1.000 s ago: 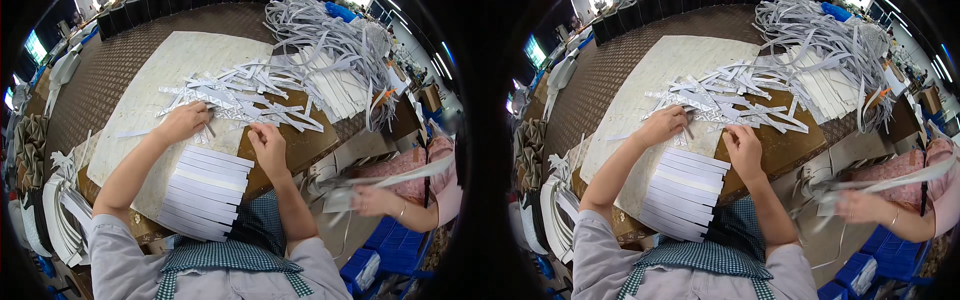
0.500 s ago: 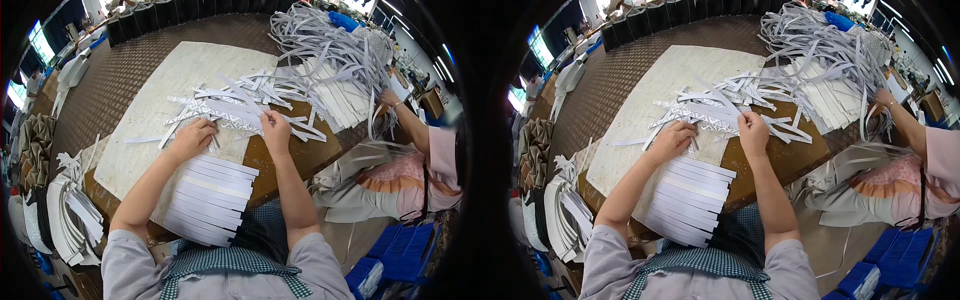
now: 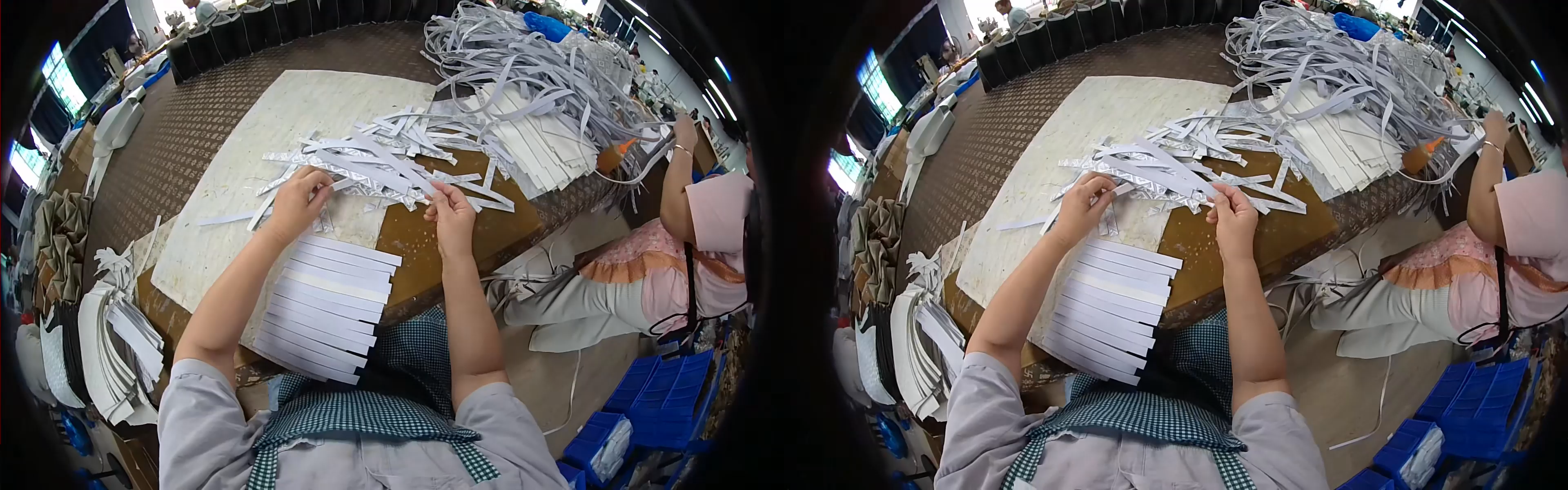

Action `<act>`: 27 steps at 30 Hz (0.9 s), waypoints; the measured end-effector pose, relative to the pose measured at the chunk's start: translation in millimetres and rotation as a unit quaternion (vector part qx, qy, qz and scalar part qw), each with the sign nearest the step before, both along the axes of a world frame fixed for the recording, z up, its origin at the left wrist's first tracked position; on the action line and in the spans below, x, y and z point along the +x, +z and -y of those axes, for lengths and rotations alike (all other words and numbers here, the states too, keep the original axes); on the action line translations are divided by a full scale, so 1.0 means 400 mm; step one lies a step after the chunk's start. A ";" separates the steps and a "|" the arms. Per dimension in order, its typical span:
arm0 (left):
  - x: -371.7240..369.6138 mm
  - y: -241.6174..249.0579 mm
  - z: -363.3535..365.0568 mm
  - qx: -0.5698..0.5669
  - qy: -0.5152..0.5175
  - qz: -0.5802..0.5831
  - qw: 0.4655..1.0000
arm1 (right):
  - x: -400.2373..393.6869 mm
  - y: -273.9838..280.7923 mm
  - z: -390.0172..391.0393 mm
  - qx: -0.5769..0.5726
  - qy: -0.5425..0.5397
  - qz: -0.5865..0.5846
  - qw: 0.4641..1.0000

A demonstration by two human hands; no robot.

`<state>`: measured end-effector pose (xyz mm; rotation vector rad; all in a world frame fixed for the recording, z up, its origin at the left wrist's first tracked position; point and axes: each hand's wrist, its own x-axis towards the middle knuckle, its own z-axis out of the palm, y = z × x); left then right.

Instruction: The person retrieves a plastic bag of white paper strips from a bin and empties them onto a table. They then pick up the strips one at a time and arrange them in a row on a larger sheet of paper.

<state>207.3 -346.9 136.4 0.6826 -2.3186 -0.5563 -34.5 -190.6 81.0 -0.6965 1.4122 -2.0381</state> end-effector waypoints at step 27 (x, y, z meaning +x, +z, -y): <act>-0.041 0.044 -0.140 0.184 -0.003 -0.111 0.977 | -0.010 0.034 -0.026 -0.150 -0.168 0.158 0.961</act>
